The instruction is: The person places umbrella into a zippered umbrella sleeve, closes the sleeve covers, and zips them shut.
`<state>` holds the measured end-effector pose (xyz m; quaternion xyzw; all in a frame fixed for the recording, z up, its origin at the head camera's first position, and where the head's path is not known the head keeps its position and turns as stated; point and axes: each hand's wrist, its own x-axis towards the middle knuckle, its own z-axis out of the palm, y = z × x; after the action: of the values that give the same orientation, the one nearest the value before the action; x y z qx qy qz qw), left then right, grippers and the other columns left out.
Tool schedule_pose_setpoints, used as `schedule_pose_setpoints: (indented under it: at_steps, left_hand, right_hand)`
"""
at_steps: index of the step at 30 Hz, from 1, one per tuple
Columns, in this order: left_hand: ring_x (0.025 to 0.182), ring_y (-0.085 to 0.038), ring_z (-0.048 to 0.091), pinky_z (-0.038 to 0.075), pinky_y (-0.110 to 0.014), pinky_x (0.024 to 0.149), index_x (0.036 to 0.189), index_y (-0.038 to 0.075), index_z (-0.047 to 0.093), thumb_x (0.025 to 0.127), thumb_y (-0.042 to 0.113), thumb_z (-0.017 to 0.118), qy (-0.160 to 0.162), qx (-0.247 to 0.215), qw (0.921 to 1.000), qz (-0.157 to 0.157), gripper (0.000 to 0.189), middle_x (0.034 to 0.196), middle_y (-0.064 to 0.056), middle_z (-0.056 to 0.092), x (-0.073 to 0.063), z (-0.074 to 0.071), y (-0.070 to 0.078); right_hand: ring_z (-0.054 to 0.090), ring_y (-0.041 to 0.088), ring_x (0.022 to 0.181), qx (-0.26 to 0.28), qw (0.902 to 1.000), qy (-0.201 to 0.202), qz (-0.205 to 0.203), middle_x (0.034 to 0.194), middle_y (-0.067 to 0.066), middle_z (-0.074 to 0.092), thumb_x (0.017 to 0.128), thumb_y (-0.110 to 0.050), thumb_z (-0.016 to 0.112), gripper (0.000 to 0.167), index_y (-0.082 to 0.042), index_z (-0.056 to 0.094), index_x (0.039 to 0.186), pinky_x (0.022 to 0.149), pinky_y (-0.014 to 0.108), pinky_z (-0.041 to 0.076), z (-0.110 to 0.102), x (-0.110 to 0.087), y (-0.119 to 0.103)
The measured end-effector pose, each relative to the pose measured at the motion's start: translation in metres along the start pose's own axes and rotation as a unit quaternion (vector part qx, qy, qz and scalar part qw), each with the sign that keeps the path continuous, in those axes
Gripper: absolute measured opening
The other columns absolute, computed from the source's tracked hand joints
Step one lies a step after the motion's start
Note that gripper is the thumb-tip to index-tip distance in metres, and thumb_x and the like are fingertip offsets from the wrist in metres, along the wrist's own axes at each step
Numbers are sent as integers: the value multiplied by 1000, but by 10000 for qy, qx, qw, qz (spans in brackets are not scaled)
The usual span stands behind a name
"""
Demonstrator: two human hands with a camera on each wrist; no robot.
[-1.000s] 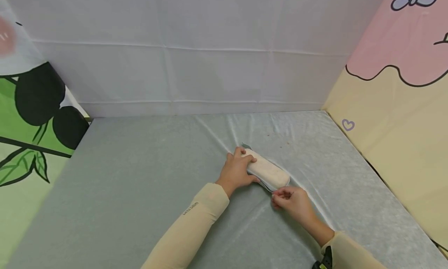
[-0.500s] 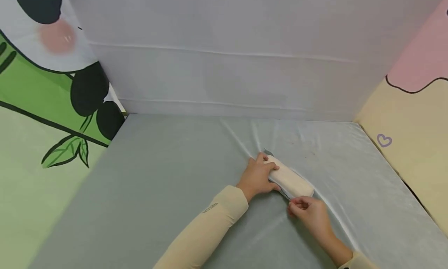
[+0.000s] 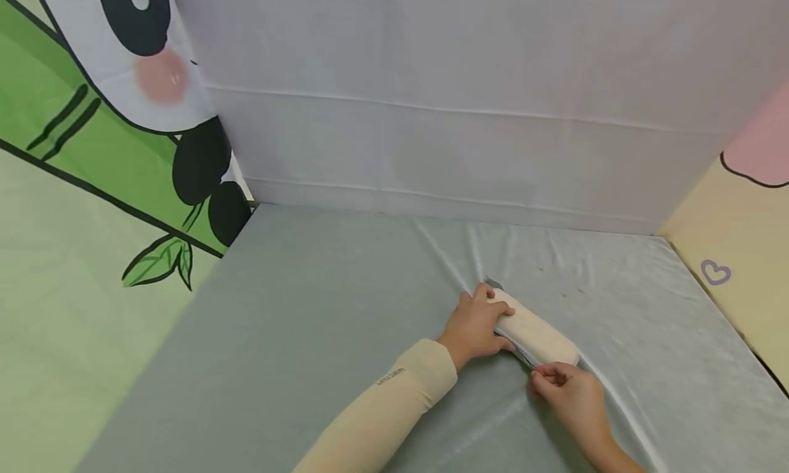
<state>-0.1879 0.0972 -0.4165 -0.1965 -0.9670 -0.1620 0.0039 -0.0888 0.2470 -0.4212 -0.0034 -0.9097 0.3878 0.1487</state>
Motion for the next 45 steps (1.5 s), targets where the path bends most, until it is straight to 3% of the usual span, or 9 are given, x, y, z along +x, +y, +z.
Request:
schedule_pose_setpoints:
  at_steps: [24, 35, 45]
  left_hand:
    - [91, -21, 45, 43, -22, 65, 121, 41, 59, 77, 48, 72, 72, 56, 10000, -14, 46, 125, 3, 39, -2, -1, 1]
    - [91, -20, 45, 43, -22, 63, 122, 42, 59, 77, 48, 72, 34, 18, 10000, -92, 48, 125, 4, 39, -2, 0, 1]
    - [90, -21, 45, 43, -23, 66, 121, 41, 60, 76, 47, 73, 68, 30, 10000, -41, 47, 123, 4, 39, -1, -1, 1]
  right_hand:
    - [58, -2, 49, 312, 9985, -81, 438, 60, 2, 66, 78, 3, 66, 7, 0, 71, 74, 47, 15, 45, -1, 3, -2]
    - [59, -1, 49, 490, 9985, -27, 246, 59, 4, 66, 78, 6, 66, 7, 2, 70, 74, 46, 15, 45, 3, 4, -2]
    - [59, 0, 48, 544, 9979, -70, 347, 59, 4, 66, 80, 5, 65, 8, 3, 70, 74, 46, 15, 45, 4, 5, -4]
